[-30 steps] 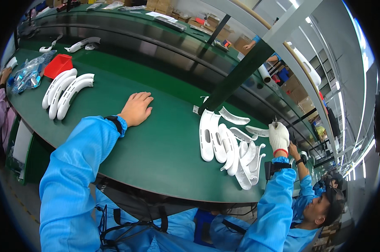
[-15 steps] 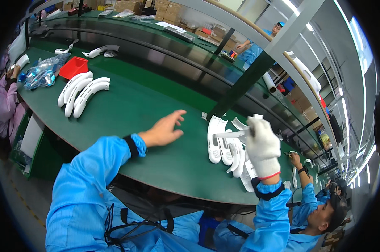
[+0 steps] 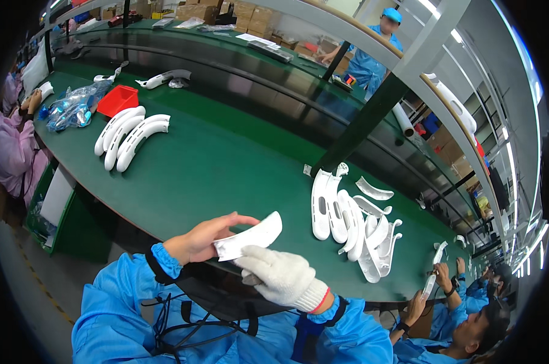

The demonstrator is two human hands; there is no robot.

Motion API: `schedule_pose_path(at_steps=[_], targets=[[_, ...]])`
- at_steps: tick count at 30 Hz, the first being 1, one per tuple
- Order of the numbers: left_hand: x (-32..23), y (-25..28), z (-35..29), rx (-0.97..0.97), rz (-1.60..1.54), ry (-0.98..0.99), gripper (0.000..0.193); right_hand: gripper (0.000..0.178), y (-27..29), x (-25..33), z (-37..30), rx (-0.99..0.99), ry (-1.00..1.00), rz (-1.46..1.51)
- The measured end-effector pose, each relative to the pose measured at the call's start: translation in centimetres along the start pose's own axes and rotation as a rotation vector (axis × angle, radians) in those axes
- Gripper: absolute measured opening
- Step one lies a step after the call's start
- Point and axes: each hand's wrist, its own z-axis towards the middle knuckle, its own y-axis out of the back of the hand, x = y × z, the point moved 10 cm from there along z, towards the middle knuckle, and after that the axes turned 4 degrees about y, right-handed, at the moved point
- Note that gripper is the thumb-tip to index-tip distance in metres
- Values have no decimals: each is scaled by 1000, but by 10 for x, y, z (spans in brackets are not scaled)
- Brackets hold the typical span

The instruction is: Trimming flashing and assembling white plastic shells on a production line.

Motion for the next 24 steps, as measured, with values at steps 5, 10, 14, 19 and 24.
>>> schedule_pose_path(at_steps=[5, 10, 14, 19, 24], targets=[[8, 9, -25, -189, 234, 24, 48, 40, 0, -8, -19, -89, -3, 158], [58, -2, -35, -174, 299, 86, 45, 36, 9, -126, -96, -611, -821, 812], [115, -22, -44, -64, 375, 223, 35, 37, -4, -140, -118, -832, -834, 1031], [153, -21, -35, -35, 279, 199, 33, 34, -6, -113, -112, -561, -813, 1032], [165, -24, -15, -152, 186, 62, 27, 30, 6, -112, -123, -533, -878, 855]])
